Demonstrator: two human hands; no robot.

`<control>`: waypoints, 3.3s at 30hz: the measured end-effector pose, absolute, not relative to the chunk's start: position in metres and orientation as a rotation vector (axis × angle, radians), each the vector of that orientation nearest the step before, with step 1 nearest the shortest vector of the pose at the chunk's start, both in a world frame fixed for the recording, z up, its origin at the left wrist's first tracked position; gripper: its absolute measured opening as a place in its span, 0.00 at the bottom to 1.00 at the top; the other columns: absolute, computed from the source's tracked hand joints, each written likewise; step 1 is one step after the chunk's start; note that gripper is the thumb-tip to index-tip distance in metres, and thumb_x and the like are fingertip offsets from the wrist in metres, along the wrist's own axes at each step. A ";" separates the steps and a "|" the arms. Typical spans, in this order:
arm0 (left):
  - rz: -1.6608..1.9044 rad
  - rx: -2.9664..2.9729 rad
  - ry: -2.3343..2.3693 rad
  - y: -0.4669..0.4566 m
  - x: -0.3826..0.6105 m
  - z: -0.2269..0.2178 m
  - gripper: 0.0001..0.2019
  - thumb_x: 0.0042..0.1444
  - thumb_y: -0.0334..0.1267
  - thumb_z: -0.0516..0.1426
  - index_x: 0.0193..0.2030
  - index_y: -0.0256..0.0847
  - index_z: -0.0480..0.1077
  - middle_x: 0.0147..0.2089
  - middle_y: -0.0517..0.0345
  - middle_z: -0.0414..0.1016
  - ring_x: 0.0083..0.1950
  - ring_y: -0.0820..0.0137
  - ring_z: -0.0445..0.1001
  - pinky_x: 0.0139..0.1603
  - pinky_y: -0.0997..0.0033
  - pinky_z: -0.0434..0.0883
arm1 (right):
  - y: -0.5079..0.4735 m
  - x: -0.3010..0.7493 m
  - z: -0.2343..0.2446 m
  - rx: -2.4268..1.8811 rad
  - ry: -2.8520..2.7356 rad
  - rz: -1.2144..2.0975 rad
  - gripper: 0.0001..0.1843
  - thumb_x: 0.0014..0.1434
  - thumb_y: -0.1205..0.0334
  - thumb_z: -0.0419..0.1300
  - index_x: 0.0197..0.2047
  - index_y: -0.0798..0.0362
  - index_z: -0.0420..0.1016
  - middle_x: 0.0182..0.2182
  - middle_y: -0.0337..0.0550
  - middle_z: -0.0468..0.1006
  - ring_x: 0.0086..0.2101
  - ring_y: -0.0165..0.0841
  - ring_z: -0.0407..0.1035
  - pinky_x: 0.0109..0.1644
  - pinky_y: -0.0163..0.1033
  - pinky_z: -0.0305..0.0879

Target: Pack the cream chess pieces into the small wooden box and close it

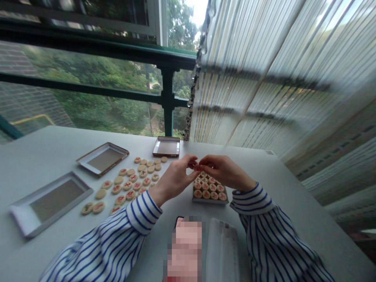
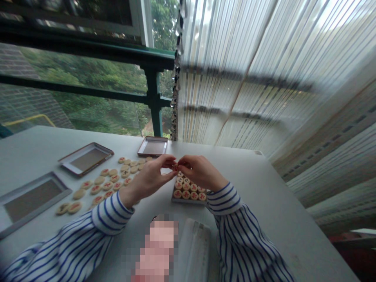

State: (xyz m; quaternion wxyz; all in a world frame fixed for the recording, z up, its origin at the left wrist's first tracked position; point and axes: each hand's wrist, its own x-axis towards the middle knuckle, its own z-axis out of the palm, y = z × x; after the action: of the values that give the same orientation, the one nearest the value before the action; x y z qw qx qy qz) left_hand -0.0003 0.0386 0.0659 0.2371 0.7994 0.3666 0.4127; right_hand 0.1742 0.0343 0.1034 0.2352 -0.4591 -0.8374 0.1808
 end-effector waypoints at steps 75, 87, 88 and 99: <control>1.059 1.782 0.942 0.051 -0.004 0.061 0.13 0.52 0.40 0.55 0.42 0.35 0.66 0.38 0.50 0.75 0.39 0.68 0.74 0.43 0.64 0.70 | 0.033 0.175 0.108 -1.240 -2.297 0.488 0.10 0.56 0.62 0.54 0.38 0.55 0.74 0.29 0.41 0.78 0.28 0.25 0.69 0.32 0.31 0.62; 1.016 1.731 0.929 0.050 -0.003 0.062 0.13 0.51 0.39 0.56 0.42 0.35 0.66 0.35 0.50 0.76 0.37 0.68 0.75 0.40 0.66 0.71 | 0.035 0.175 0.105 -1.195 -2.342 0.486 0.11 0.57 0.63 0.53 0.39 0.53 0.75 0.31 0.40 0.78 0.30 0.26 0.69 0.36 0.33 0.62; 1.014 1.728 0.930 0.050 -0.003 0.063 0.13 0.51 0.39 0.56 0.42 0.35 0.66 0.35 0.50 0.76 0.37 0.68 0.75 0.40 0.66 0.71 | 0.035 0.175 0.105 -1.196 -2.336 0.484 0.11 0.57 0.64 0.53 0.39 0.53 0.75 0.31 0.40 0.78 0.30 0.26 0.69 0.35 0.33 0.62; 1.018 1.730 0.929 0.049 -0.003 0.062 0.14 0.51 0.40 0.56 0.43 0.35 0.66 0.35 0.50 0.76 0.36 0.68 0.75 0.38 0.66 0.71 | 0.034 0.175 0.105 -1.221 -2.312 0.497 0.10 0.56 0.63 0.53 0.39 0.54 0.74 0.30 0.41 0.77 0.29 0.26 0.68 0.34 0.33 0.62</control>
State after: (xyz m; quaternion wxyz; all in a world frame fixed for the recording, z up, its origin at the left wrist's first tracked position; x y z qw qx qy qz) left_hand -0.0028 0.0491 0.0615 0.4483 0.6990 0.3756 0.4114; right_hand 0.1754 0.0340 0.1053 0.2379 -0.4456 -0.8438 0.1813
